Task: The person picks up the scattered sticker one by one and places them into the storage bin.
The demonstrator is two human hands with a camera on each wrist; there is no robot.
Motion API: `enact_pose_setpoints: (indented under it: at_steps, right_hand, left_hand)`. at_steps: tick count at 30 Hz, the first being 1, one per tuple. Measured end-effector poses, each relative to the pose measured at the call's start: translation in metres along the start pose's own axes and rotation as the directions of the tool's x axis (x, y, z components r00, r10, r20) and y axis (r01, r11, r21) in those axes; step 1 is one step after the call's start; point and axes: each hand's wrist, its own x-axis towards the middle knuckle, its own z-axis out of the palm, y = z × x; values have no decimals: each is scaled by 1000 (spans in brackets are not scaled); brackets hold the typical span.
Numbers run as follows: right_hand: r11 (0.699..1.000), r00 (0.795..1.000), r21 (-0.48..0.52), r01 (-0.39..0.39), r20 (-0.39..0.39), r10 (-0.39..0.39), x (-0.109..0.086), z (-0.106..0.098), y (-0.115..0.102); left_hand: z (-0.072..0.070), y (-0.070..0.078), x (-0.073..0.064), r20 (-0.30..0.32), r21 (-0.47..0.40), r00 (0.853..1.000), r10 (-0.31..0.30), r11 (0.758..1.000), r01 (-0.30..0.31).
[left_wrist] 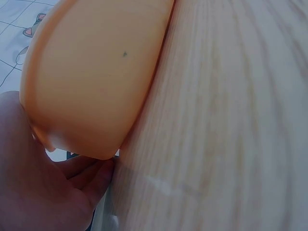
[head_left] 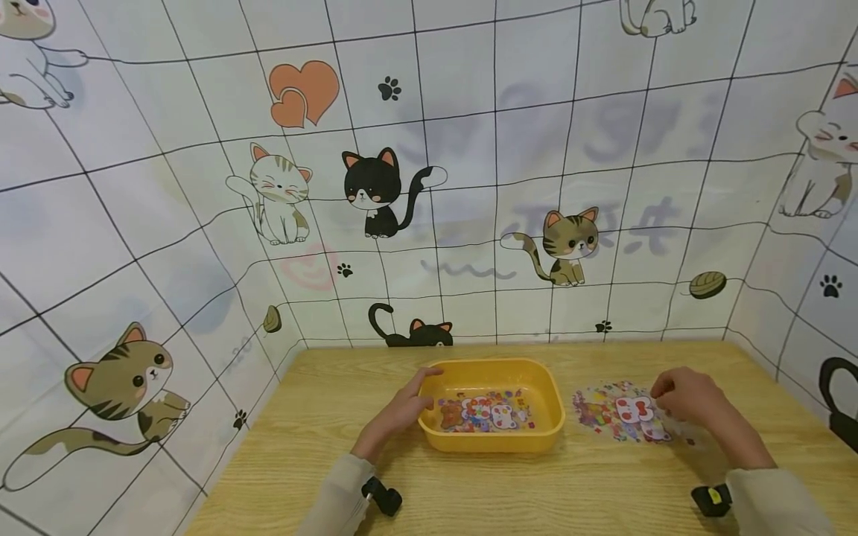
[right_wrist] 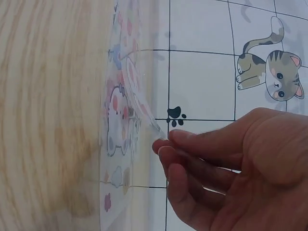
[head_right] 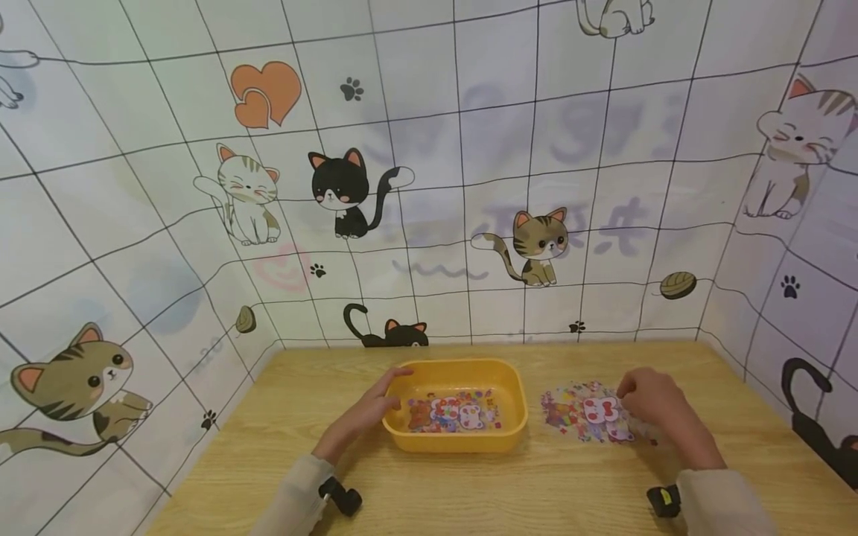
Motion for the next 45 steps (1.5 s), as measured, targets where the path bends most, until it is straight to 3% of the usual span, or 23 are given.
enact_pose_setpoints:
  at_steps: [6,11,21,45]
  right_hand:
    - [998,999,43,42,33,-43,-2,-5,-1]
    - [997,998,43,70,-9,-70,-4,-9,-3]
    - [993,998,116,37,-53,-31,-5,-15,-4]
    - [987,982,143,80,-178,-53,-14,-29,-16]
  left_hand:
    - [0,-1,0,2,0,1000,-3,1000,3]
    - [0,-1,0,-2,8,1000,-5,1000,5]
    - [1,0,0,-6,-3,1000,-5,1000,5]
    - [1,-1,1,-4,-16,1000,-17,1000,17]
